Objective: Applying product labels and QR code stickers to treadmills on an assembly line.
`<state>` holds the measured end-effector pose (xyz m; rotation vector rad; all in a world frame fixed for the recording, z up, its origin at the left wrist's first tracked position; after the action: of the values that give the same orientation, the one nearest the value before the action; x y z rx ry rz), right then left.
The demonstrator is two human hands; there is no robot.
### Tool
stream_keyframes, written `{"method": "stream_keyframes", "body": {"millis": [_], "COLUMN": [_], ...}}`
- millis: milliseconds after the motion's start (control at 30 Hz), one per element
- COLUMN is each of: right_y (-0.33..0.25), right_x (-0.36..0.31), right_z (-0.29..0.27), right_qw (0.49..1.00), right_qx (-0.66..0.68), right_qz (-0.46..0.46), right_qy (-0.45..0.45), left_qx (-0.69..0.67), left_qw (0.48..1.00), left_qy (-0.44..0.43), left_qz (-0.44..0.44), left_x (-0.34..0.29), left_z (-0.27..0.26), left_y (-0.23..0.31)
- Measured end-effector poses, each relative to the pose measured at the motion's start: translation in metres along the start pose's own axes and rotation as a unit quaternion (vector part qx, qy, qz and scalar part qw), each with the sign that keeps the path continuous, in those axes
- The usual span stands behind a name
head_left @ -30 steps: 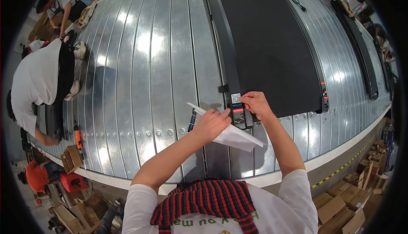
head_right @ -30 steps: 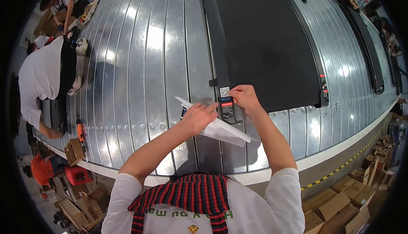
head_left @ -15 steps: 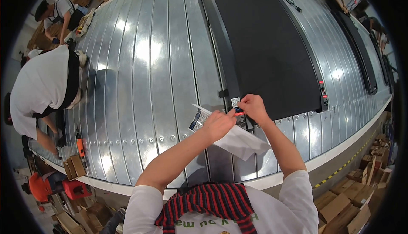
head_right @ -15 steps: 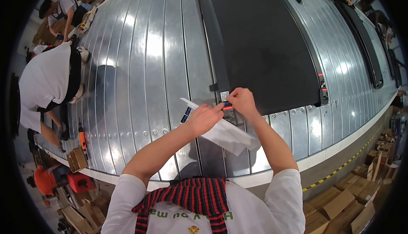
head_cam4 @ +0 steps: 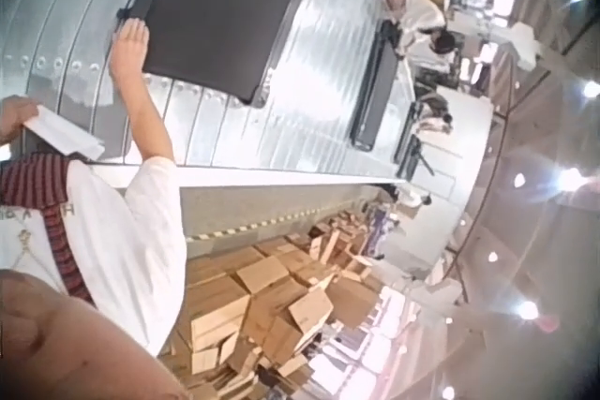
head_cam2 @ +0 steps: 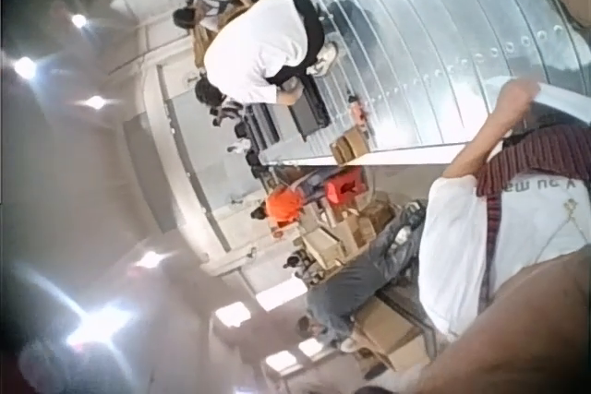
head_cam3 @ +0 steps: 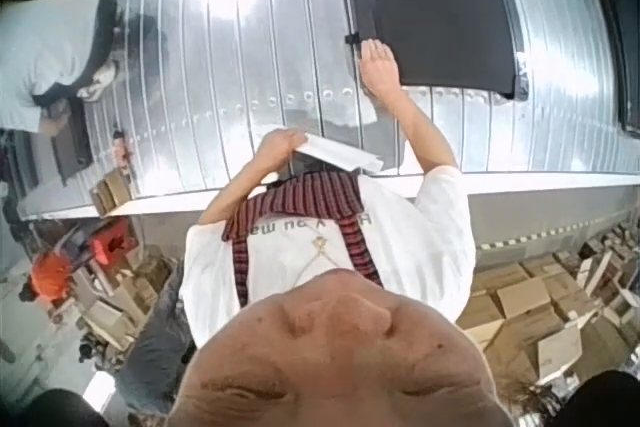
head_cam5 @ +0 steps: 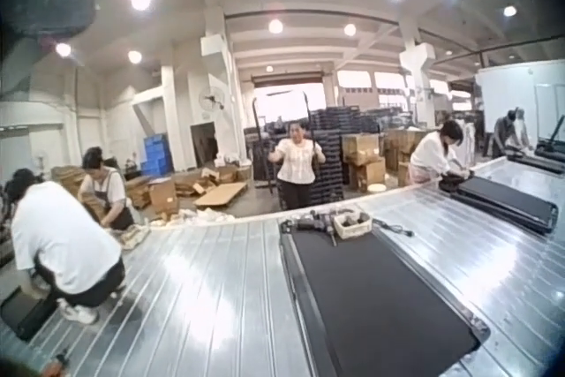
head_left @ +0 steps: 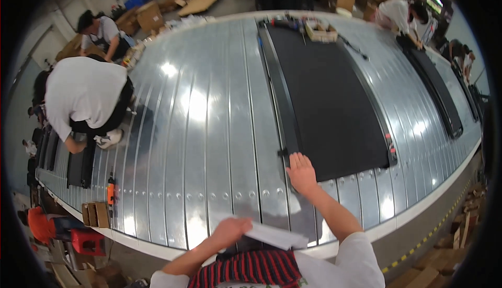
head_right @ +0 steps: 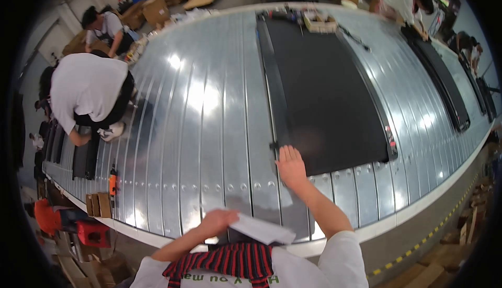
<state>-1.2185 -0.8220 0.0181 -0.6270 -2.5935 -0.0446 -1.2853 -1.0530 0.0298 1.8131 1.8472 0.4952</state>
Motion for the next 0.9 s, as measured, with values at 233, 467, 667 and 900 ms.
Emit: {"method": "stream_keyframes", "body": {"millis": [233, 467, 667, 900], "right_y": [-0.020, -0.027, -0.183, -0.334], "right_x": [-0.029, -0.024, 0.044, 0.017], "right_z": [0.007, -0.034, -0.285, -0.446], "right_qw": [0.995, 0.937, 0.893, 0.820], "right_qx": [-0.029, 0.292, 0.421, 0.264], "right_qz": [0.001, 0.148, -0.123, -0.487], "right_qy": [-0.099, -0.121, 0.097, 0.141], "left_qx": [-0.002, 0.012, 0.009, 0.013], "left_qw": [1.000, 0.991, 0.975, 0.960], "left_qy": [0.028, 0.129, 0.216, 0.280], "left_qz": [0.002, -0.038, -0.049, -0.022], "left_x": [-0.069, -0.135, -0.190, -0.198], "left_z": [-0.023, -0.028, -0.035, -0.002], "left_y": [0.035, 0.033, 0.029, 0.009]}}
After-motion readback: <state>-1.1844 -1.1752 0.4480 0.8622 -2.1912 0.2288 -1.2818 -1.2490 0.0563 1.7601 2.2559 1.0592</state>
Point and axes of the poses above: each hand's wrist, its own x-axis towards the middle knuckle, its own z-axis out of the palm, y = z × x, the point moved 7 cm from there along x, towards the middle knuckle, and after that the axes turned 3 degrees about y, right-handed, at the moved point
